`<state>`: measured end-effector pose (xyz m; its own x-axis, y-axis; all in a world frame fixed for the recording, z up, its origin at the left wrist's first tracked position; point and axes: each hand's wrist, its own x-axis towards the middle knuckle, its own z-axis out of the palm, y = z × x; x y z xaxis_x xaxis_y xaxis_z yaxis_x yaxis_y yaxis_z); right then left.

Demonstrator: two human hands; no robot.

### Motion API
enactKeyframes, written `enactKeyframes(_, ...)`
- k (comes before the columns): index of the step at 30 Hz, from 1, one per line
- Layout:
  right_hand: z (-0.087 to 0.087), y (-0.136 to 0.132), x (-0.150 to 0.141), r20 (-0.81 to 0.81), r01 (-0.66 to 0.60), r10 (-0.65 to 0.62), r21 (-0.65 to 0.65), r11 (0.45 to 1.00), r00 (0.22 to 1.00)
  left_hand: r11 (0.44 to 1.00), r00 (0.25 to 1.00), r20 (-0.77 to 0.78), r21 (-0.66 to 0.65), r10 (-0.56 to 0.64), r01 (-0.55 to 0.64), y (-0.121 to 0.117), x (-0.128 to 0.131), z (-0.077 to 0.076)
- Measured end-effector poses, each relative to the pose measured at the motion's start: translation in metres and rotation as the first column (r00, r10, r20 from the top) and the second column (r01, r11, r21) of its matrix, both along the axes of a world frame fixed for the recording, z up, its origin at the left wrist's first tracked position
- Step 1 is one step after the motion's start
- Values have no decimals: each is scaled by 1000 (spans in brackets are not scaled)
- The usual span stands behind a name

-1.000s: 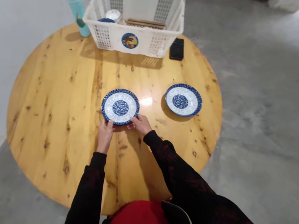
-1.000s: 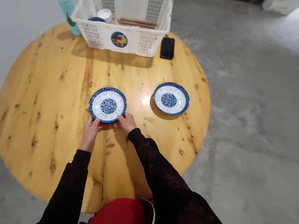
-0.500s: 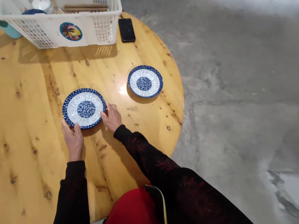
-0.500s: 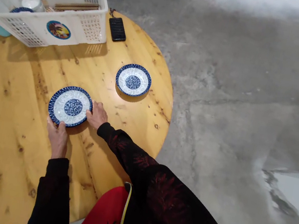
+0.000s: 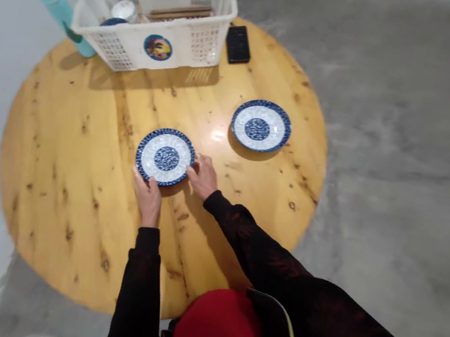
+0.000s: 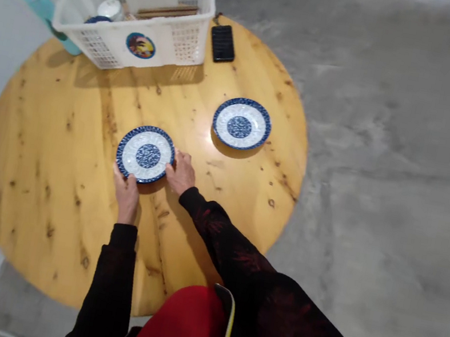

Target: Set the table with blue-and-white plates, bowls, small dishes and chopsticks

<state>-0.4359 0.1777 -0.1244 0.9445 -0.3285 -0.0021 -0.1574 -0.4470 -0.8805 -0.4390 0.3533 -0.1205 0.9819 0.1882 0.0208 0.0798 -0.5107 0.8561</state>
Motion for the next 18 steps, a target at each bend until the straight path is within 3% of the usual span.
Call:
enactKeyframes(7, -6, 1, -7, 29, -1, 1, 5, 1000, 1000, 999, 1000, 9, -48, 14, -14, 0, -5, 4)
enactKeyframes(13, 7, 3, -7, 51, 47, -47, -14, 999, 998, 972, 999, -11, -233, 38, -39, 0, -3, -5)
enactKeyframes(18, 19, 4, -3, 45, 43, -42, -36, 998, 998, 962, 1000, -17, -274, -8, 3, 4, -2, -12)
